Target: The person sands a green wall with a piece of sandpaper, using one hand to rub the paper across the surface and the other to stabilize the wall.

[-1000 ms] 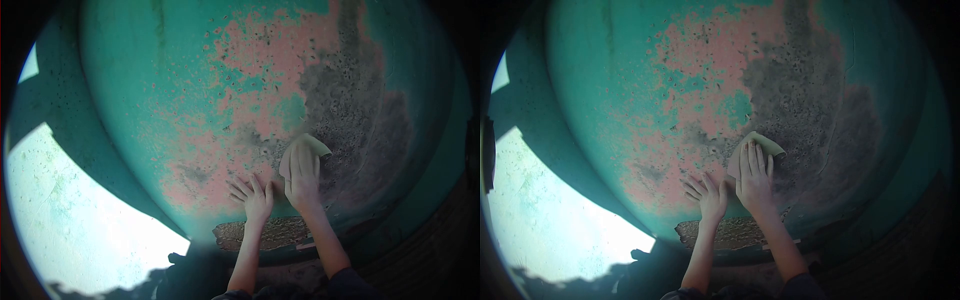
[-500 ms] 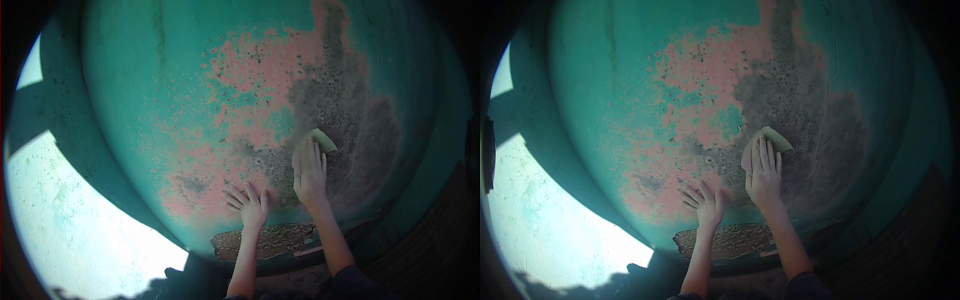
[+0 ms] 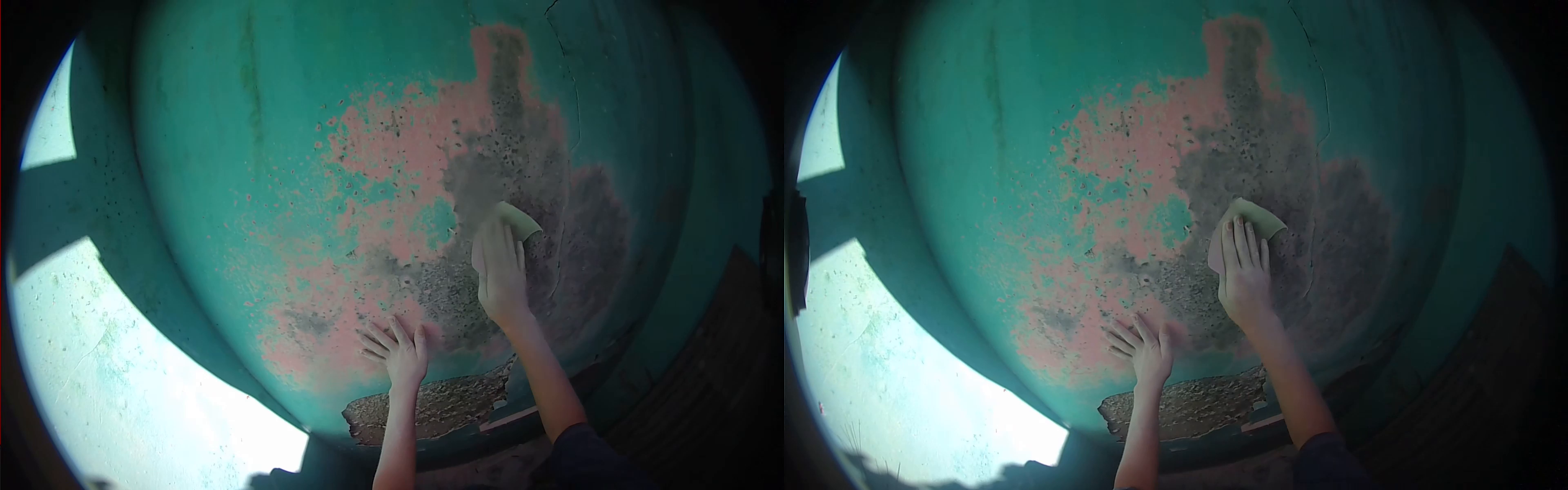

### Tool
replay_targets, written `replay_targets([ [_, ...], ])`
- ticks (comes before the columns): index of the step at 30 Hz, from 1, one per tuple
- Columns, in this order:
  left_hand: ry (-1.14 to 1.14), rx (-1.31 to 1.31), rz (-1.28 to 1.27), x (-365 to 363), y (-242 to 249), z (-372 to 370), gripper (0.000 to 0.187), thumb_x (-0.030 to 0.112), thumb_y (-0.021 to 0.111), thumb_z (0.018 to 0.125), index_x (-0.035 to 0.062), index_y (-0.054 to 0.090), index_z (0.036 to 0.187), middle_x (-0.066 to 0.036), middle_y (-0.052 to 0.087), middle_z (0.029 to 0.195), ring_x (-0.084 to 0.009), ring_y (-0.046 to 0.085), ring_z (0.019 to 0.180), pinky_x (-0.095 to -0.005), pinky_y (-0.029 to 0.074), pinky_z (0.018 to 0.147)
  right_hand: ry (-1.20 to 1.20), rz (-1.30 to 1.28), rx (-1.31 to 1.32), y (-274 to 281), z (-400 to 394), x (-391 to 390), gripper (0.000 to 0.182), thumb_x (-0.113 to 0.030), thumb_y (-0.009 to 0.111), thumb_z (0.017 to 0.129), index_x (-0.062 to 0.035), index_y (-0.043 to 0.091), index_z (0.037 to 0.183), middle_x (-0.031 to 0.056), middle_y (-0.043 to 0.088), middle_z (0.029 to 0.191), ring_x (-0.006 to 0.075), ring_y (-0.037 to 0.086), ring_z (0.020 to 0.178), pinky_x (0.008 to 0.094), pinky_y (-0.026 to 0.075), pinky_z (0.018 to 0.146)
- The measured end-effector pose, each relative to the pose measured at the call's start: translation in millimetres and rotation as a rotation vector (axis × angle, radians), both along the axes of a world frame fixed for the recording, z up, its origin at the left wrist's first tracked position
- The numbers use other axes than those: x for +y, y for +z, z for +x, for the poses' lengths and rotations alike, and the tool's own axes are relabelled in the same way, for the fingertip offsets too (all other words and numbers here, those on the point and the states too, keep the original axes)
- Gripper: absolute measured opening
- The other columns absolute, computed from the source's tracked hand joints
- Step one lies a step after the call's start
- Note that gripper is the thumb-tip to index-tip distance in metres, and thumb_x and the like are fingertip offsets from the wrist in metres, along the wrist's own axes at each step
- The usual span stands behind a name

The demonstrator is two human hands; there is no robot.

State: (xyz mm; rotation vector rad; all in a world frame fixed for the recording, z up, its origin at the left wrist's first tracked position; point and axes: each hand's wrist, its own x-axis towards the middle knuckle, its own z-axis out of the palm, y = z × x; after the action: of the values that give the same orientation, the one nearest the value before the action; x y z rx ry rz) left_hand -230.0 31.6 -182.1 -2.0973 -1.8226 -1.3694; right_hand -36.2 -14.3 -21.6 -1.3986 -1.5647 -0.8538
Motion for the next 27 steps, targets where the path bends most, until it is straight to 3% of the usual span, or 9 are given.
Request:
replay_targets([
  [3,0.004,0.007,-0.058,-3.1,4.8,0.8,0.080,0.060,0.036,0.103,0.0038,0.024,0.159,-0.039,-0.005,0.161,-0.0664,-0.013,0.143,-0.0797,-0.007,0.108,0.068,-0.068,-0.104,-35.3,0.2,-12.9,0.068,-0.010,0.054,0.091,-0.0039,0.035,0.155,0.0176,0.034,0.161,0.0344,0.033,0.149,0.0558,0.027,0.119],
  [6,0.011,-0.019,0.010,-11.5,20.6,11.7,0.080,0.058,0.041,0.103,0.0041,0.023,0.159,-0.040,-0.007,0.160,-0.0665,-0.014,0.143,-0.0775,-0.006,0.110,0.036,-0.058,-0.170,4.6,14.6,-15.3,0.066,-0.013,0.056,0.092,-0.0055,0.038,0.155,0.0158,0.037,0.159,0.0328,0.037,0.147,0.0537,0.028,0.119],
  [8,-0.094,-0.191,0.366,-22.4,53.7,25.7,0.078,0.051,0.050,0.102,0.0065,0.023,0.160,-0.037,-0.004,0.162,-0.0637,-0.009,0.145,-0.0754,-0.002,0.112,0.036,-0.020,-0.205,52.5,20.6,-10.5,0.066,-0.015,0.056,0.092,-0.0058,0.038,0.155,0.0151,0.038,0.159,0.0320,0.037,0.146,0.0529,0.029,0.119],
  [11,-0.190,0.080,0.384,-29.1,124.7,29.7,0.076,0.043,0.058,0.098,0.0116,0.028,0.160,-0.030,0.005,0.165,-0.0562,0.000,0.150,-0.0748,0.003,0.113,0.076,0.090,-0.298,95.9,20.6,-3.7,0.065,-0.017,0.057,0.092,-0.0070,0.039,0.154,0.0141,0.038,0.159,0.0309,0.038,0.146,0.0516,0.030,0.118],
  [15,-0.262,0.058,0.502,-21.8,190.1,43.3,0.073,0.034,0.064,0.095,0.0141,0.034,0.158,-0.021,0.016,0.167,-0.0462,0.007,0.154,-0.0701,-0.001,0.116,0.092,0.095,-0.295,83.1,24.5,-1.7,0.064,-0.017,0.057,0.092,-0.0074,0.041,0.153,0.0136,0.041,0.158,0.0303,0.041,0.144,0.0506,0.032,0.117],
  [18,-0.199,0.128,0.682,-2.9,197.5,52.8,0.056,0.027,0.069,0.091,0.0203,0.053,0.145,-0.010,0.037,0.161,-0.0386,0.021,0.153,-0.0668,0.003,0.118,0.069,0.047,-0.324,64.5,31.3,-9.8,0.062,-0.017,0.057,0.092,-0.0073,0.044,0.152,0.0130,0.043,0.157,0.0297,0.043,0.143,0.0501,0.033,0.116],
  [21,-0.171,0.102,0.840,22.6,182.6,61.6,0.043,0.024,0.073,0.088,0.0207,0.061,0.129,-0.008,0.046,0.155,-0.0359,0.030,0.150,-0.0607,0.008,0.120,0.066,0.051,-0.389,93.0,29.3,-11.1,0.061,-0.018,0.056,0.092,-0.0067,0.045,0.151,0.0118,0.043,0.157,0.0287,0.043,0.143,0.0496,0.034,0.117],
  [25,-0.068,0.078,0.902,27.2,183.7,69.2,0.036,0.021,0.076,0.085,0.0215,0.063,0.118,-0.004,0.053,0.149,-0.0333,0.037,0.147,-0.0549,0.014,0.121,0.092,0.132,-0.473,154.4,5.9,-2.3,0.061,-0.018,0.055,0.092,-0.0065,0.045,0.151,0.0097,0.042,0.158,0.0263,0.041,0.145,0.0488,0.032,0.118],
  [27,-0.043,0.113,0.909,28.0,183.1,66.7,0.034,0.022,0.077,0.084,0.0206,0.062,0.115,-0.004,0.055,0.146,-0.0329,0.039,0.145,-0.0545,0.017,0.121,0.116,0.137,-0.464,149.6,7.3,-3.4,0.060,-0.018,0.055,0.092,-0.0066,0.046,0.150,0.0087,0.042,0.158,0.0248,0.040,0.145,0.0484,0.031,0.118],
])
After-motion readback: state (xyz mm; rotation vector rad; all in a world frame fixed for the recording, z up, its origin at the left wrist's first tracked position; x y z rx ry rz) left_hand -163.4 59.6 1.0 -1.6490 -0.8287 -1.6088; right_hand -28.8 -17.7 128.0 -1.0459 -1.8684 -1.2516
